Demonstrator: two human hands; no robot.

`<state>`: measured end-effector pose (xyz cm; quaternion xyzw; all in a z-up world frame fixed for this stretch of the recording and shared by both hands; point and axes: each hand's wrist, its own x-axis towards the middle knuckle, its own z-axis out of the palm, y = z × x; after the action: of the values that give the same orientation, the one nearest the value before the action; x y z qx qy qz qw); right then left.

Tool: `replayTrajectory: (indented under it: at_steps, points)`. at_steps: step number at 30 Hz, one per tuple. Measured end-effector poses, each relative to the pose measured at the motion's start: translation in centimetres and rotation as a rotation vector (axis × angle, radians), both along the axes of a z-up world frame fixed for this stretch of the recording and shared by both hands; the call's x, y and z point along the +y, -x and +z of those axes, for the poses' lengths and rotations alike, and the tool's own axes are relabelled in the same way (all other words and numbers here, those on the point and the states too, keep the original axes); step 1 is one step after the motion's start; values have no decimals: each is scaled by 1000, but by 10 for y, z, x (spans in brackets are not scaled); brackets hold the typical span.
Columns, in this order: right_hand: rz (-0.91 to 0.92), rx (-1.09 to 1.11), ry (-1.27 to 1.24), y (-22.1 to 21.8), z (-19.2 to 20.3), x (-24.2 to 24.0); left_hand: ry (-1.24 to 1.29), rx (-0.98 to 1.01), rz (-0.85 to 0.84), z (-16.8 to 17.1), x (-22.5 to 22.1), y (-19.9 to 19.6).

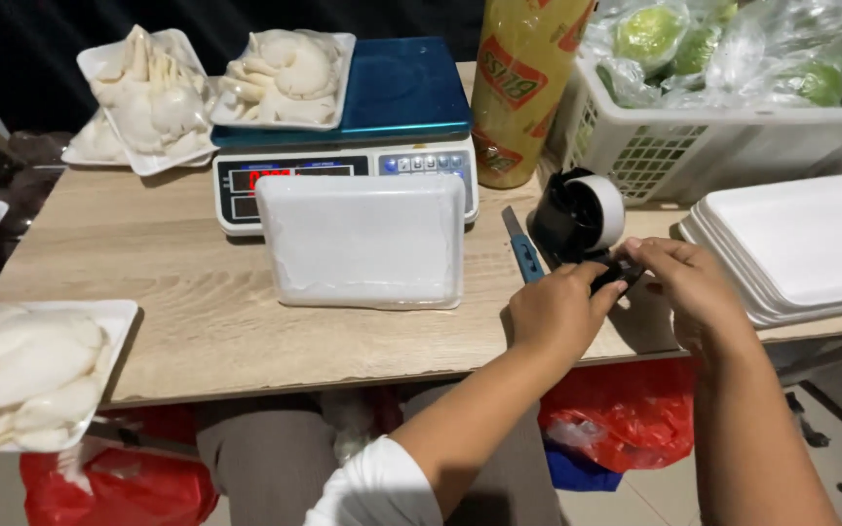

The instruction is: The person wraps sliced white mushrooms on a foam tray with plastic film, using a tape dispenser to secure the film to the underside of the tray.

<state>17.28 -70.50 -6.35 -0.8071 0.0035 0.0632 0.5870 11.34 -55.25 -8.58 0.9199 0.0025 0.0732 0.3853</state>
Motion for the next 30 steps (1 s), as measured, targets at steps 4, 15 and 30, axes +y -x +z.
replayTrajectory:
  at_steps: [4,15,30]
  points:
    - [-83,-138,-210,5,-2,10,-117,-148,10,-12,3,-3]
    - [-215,-330,-10,170,21,-37,-123,-21,-3,-2,4,-1]
    - [-395,176,-382,213,-64,-71,464,243,151,46,-6,47]
